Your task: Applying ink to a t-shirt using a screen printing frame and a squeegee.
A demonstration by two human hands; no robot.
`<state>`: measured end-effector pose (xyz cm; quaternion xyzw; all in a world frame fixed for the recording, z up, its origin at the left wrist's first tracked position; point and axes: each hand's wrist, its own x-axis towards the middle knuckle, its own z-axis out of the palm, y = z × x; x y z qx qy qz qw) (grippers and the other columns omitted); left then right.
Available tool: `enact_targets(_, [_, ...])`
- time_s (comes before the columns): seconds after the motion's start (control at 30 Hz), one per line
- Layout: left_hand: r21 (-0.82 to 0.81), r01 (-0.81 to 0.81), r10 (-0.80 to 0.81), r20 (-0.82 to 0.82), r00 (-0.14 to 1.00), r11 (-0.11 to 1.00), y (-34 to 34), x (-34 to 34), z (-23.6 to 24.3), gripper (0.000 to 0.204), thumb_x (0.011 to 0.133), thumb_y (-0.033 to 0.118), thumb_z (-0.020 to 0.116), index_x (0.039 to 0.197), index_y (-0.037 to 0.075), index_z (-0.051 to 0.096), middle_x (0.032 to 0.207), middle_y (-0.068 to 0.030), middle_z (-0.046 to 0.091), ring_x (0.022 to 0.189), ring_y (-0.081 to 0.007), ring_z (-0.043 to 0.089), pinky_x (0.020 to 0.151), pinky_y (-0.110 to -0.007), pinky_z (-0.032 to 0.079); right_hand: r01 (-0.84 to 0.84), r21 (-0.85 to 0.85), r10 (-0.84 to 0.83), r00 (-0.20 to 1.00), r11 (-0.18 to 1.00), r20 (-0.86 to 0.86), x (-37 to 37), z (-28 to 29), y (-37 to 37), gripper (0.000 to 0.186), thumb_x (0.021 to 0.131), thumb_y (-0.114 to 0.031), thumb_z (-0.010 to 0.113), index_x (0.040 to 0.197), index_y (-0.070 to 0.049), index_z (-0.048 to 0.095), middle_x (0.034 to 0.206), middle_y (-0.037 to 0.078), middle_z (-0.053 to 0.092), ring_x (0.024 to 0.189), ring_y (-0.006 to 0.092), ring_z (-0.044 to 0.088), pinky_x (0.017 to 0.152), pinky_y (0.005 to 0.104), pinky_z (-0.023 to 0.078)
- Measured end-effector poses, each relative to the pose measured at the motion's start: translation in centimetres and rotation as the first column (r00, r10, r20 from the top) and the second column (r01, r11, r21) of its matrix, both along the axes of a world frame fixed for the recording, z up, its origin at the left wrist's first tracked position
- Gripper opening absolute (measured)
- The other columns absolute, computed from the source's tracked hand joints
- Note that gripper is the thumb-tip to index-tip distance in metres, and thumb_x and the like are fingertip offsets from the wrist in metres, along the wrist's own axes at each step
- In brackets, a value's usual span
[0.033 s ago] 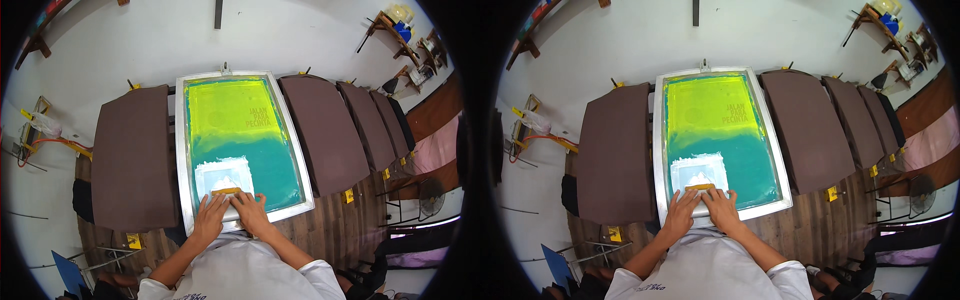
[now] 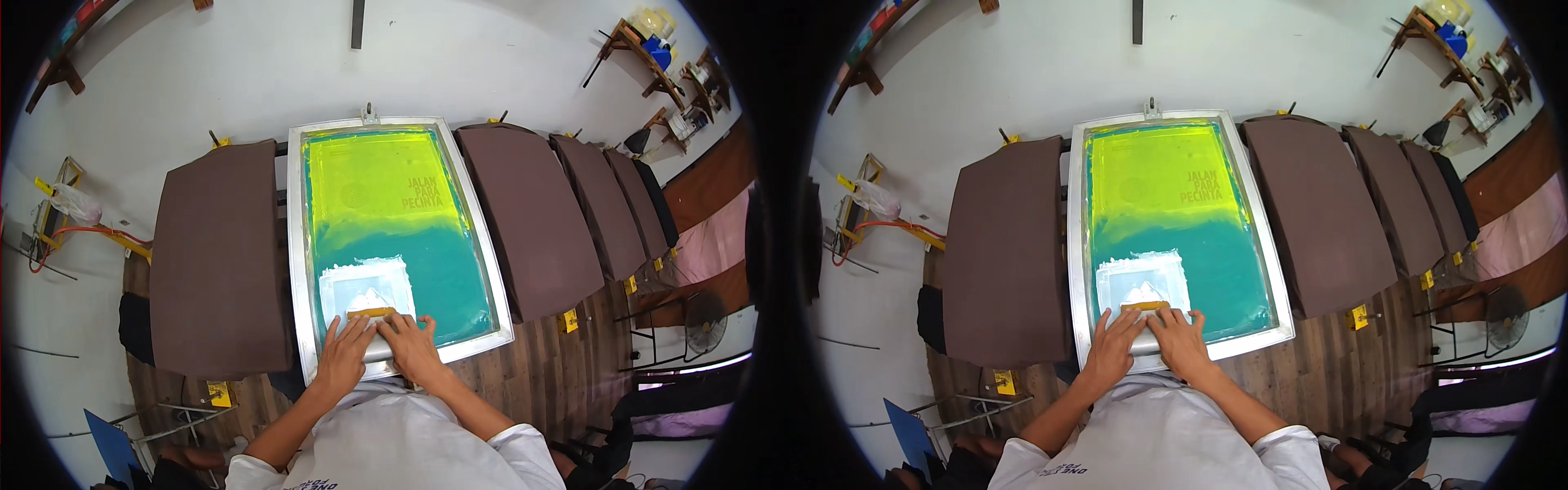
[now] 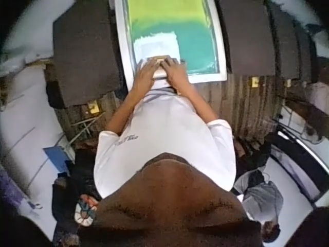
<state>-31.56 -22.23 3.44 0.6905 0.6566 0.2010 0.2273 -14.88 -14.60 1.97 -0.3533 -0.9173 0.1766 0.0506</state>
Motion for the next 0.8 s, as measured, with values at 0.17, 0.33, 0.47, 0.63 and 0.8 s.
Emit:
enact_targets(0.17, [0.095,-0.043,0.039,0.048,0.998,0.995,2.9,-1.5,-0.2,0.064,0.067,-0.014,0.062,0.129,0.002,0.061,0.136,-0.0205,0.056,0.132,-0.0313,0.049,0.118,-0.051,0.021,-0.010,0.056,0.012,1.000,0.998,-0.023,-1.8,1.8,3.2,0.052,0.067,0.002,0.068,0.116,-0.012,0.057,0.116,0.009,0.055,0.113,0.0269,0.055,0.095,0.0585,0.031])
enact_targets(0.33, [0.025,-0.104,0.101,0.104,0.989,0.994,6.2,-3.1,-1.5,0.066,0.066,-0.015,0.053,0.130,0.003,0.060,0.137,-0.0189,0.056,0.134,-0.0318,0.047,0.117,-0.052,0.024,-0.059,0.073,0.053,0.996,0.996,0.076,-4.1,1.1,7.7,0.044,0.071,0.000,0.066,0.113,-0.014,0.061,0.111,0.007,0.059,0.107,0.0271,0.059,0.096,0.0591,0.032])
enact_targets(0.47, [0.069,-0.124,0.111,0.166,0.980,0.990,8.0,-3.2,-2.5,0.060,0.069,-0.015,0.054,0.126,0.004,0.060,0.133,-0.0196,0.058,0.128,-0.0362,0.050,0.111,-0.054,0.033,-0.065,0.083,0.058,0.994,0.994,0.091,-4.6,0.7,9.9,0.042,0.074,-0.001,0.066,0.112,-0.017,0.065,0.108,0.005,0.060,0.105,0.0268,0.061,0.097,0.0599,0.032])
enact_targets(0.63, [0.100,-0.082,0.049,0.296,0.954,0.992,10.5,-2.5,-1.3,0.053,0.069,-0.015,0.056,0.119,0.002,0.064,0.110,-0.0247,0.066,0.102,-0.0436,0.062,0.091,-0.047,0.049,-0.042,-0.021,0.045,0.985,0.999,0.167,-3.8,2.4,11.7,0.046,0.068,0.000,0.070,0.111,-0.016,0.066,0.105,0.004,0.062,0.101,0.0271,0.062,0.092,0.0560,0.035])
enact_targets(0.8, [-0.107,0.009,0.023,0.290,0.957,0.994,10.2,-2.7,0.5,0.053,0.070,-0.012,0.059,0.118,0.006,0.067,0.099,-0.0241,0.069,0.095,-0.0424,0.065,0.085,-0.045,0.053,-0.002,-0.108,0.017,0.990,0.994,0.142,-2.1,2.6,10.2,0.040,0.063,-0.001,0.069,0.102,-0.013,0.068,0.098,0.007,0.064,0.094,0.0306,0.063,0.079,0.0485,0.038])
